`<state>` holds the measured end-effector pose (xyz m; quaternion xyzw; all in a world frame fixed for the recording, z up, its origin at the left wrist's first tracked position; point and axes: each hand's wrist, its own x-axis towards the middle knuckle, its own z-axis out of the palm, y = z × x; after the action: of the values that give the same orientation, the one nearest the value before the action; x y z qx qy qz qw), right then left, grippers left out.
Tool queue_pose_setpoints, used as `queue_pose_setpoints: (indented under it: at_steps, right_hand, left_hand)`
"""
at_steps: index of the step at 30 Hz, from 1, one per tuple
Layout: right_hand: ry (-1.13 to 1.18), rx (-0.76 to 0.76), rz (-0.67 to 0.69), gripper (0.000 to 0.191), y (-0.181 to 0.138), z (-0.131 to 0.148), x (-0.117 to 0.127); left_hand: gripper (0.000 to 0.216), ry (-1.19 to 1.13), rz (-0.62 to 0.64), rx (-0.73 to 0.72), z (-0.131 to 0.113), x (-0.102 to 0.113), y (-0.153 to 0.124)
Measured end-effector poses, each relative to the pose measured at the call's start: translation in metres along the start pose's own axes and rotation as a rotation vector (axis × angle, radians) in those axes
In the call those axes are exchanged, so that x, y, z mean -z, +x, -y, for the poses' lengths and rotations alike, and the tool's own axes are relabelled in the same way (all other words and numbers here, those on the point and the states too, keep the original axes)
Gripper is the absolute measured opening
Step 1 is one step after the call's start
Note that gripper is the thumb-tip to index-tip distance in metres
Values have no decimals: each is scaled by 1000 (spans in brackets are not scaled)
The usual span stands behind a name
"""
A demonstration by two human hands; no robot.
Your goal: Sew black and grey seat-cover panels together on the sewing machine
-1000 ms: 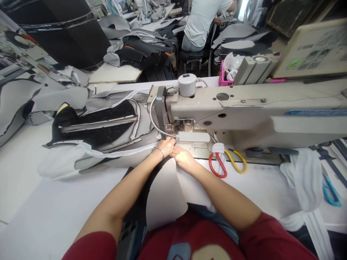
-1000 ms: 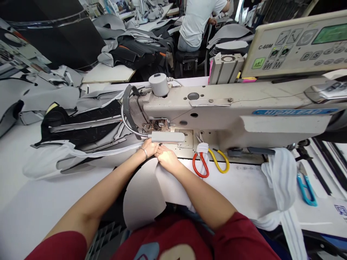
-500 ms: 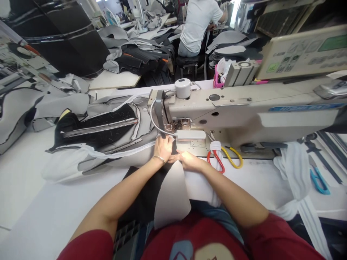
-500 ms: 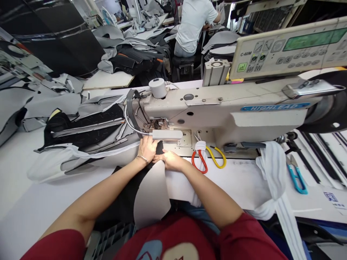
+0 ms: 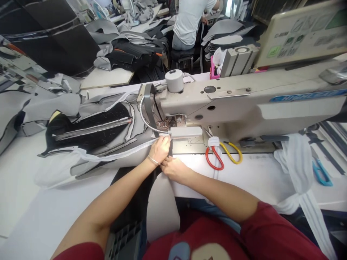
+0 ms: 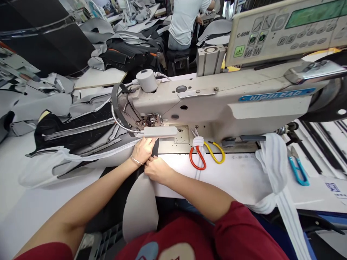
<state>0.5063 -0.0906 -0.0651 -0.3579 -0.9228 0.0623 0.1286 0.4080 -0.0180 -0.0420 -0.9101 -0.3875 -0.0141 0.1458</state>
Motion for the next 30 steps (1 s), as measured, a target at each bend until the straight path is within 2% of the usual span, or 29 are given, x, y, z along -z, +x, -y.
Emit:
queue_pose_setpoints:
  at_steps: [3, 16, 21, 26, 30]
  right_hand:
    - [21, 31, 7, 21, -3, -3, 0]
    - [13, 10, -20, 26, -8, -3, 1]
    - [20, 4, -12, 27, -9, -3, 1]
    - [29, 5, -11, 28, -8, -4, 0]
    - [23, 4, -20, 28, -8, -4, -1]
  left_hand:
    - [35, 20, 16, -88, -2, -2, -6]
    - [40, 3, -18, -169, 15, -13, -10]
    - [39, -10, -50, -152, 19, -16, -9]
    - [38, 41, -95, -39, 18, -20, -8]
    - [38, 37, -97, -64, 18, -23, -9]
